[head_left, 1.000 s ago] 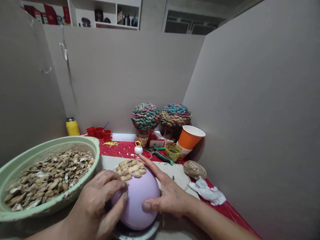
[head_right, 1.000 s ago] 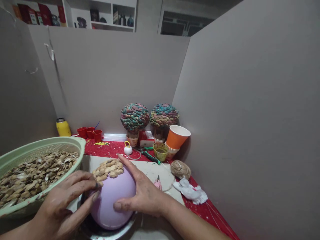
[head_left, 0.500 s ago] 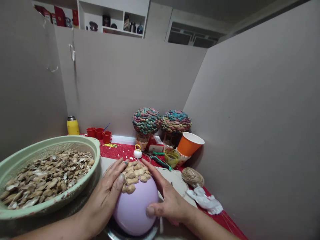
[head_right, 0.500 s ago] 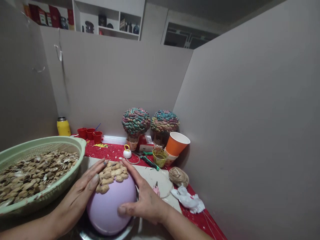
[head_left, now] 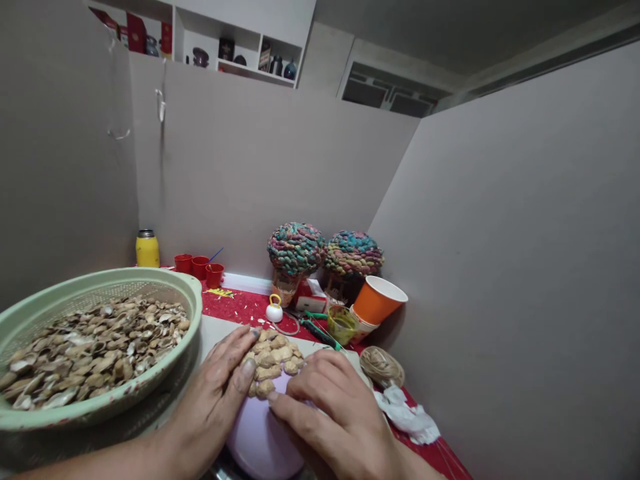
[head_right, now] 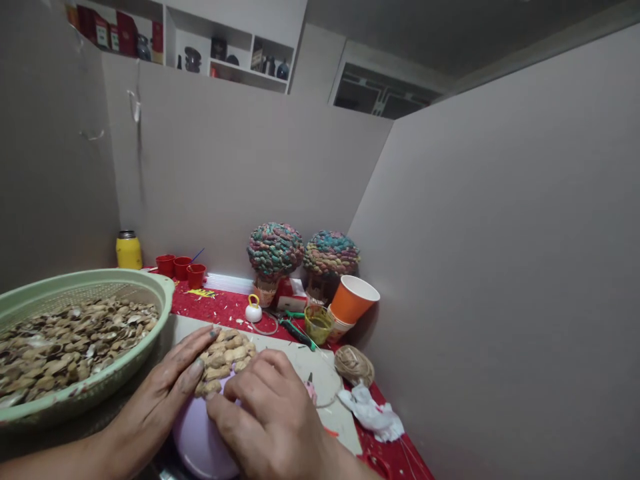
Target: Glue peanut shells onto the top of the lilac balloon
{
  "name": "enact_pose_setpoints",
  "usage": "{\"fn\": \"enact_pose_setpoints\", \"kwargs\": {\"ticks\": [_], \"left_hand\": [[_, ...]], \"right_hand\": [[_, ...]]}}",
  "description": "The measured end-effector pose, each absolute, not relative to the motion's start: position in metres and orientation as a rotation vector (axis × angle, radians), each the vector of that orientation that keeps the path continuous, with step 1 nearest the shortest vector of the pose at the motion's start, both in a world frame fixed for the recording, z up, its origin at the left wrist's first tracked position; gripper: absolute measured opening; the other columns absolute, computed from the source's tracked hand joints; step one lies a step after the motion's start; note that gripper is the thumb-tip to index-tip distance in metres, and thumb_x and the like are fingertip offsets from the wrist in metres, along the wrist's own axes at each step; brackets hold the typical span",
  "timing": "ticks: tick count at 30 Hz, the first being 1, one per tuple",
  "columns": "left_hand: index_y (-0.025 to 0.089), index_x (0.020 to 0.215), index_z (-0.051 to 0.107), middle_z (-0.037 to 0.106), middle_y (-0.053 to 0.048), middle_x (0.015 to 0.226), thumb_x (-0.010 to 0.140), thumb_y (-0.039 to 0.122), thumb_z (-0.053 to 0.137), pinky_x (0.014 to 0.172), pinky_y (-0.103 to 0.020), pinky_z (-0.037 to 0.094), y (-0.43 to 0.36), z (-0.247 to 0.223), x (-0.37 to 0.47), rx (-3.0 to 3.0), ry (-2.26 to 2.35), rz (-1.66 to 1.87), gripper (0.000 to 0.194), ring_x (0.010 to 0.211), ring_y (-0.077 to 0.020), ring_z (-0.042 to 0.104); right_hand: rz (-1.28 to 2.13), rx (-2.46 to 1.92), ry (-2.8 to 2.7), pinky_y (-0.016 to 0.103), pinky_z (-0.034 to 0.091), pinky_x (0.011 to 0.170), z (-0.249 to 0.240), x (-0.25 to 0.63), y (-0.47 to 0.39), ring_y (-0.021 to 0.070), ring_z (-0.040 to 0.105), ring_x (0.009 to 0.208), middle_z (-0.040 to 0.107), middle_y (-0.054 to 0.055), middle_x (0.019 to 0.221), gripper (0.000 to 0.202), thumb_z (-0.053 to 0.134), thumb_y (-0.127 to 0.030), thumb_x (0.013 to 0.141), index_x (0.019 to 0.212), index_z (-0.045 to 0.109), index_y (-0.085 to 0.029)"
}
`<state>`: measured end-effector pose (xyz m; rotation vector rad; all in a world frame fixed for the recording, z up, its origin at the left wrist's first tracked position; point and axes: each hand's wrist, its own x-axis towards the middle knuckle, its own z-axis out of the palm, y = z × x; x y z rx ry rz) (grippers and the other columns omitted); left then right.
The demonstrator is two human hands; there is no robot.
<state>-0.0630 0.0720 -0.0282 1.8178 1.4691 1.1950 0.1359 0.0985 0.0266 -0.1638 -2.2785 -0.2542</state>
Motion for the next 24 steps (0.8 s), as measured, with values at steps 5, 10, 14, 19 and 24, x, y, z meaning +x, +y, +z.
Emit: {"fn": "enact_pose_setpoints", "kwargs": {"ticks": [5, 10, 14, 19, 24], "left_hand": [[0.025, 0.14, 0.054, 0.049, -0.008, 0.152, 0.099, 0.049, 0.035, 0.118, -0.054, 0.028, 0.0703, -0.0278, -0.0623, 1.873, 1.472, 1.229, 0.051, 0.142, -0.0273, 0.04], [0.025, 0.139, 0.055, 0.051, -0.009, 0.15, 0.099, 0.048, 0.037, 0.116, -0.052, 0.033, 0.0692, -0.0259, -0.0614, 1.914, 1.478, 1.242, 0.049, 0.139, -0.0267, 0.044], [0.025, 0.14, 0.054, 0.052, -0.009, 0.149, 0.1, 0.047, 0.036, 0.116, -0.051, 0.036, 0.0688, -0.0254, -0.0604, 1.933, 1.474, 1.248, 0.049, 0.138, -0.0262, 0.045], [0.023, 0.138, 0.056, 0.053, -0.011, 0.147, 0.099, 0.046, 0.036, 0.114, -0.053, 0.037, 0.0676, -0.0253, -0.0602, 1.951, 1.488, 1.253, 0.049, 0.136, -0.0278, 0.047], [0.024, 0.137, 0.056, 0.055, -0.011, 0.146, 0.099, 0.046, 0.038, 0.114, -0.052, 0.038, 0.0679, -0.0258, -0.0608, 1.969, 1.491, 1.262, 0.048, 0.135, -0.0275, 0.048]], "right_hand": [[-0.303, -0.189, -2.346, 0.035, 0.038, 0.068, 0.0286, 0.1322, 0.0992, 0.0169, 0.052, 0.065, 0.065, 0.005, 0.074, 0.023, 0.044, -0.011, 0.101, 0.097, 0.067, -0.011], [-0.383, -0.217, -2.401, 0.036, 0.037, 0.069, 0.0318, 0.1319, 0.0996, 0.0172, 0.053, 0.065, 0.065, 0.004, 0.072, 0.029, 0.039, -0.014, 0.104, 0.096, 0.067, -0.012], [-0.421, -0.219, -2.416, 0.036, 0.036, 0.068, 0.0327, 0.131, 0.099, 0.0176, 0.055, 0.065, 0.066, 0.004, 0.072, 0.033, 0.037, -0.013, 0.104, 0.093, 0.068, -0.012], [-0.411, -0.237, -2.414, 0.035, 0.035, 0.064, 0.0314, 0.1297, 0.099, 0.0177, 0.053, 0.064, 0.065, 0.005, 0.072, 0.034, 0.036, -0.014, 0.105, 0.09, 0.067, -0.012], [-0.437, -0.244, -2.394, 0.034, 0.036, 0.061, 0.0301, 0.1293, 0.0986, 0.0175, 0.053, 0.063, 0.066, 0.005, 0.071, 0.033, 0.035, -0.014, 0.105, 0.093, 0.067, -0.012]]}}
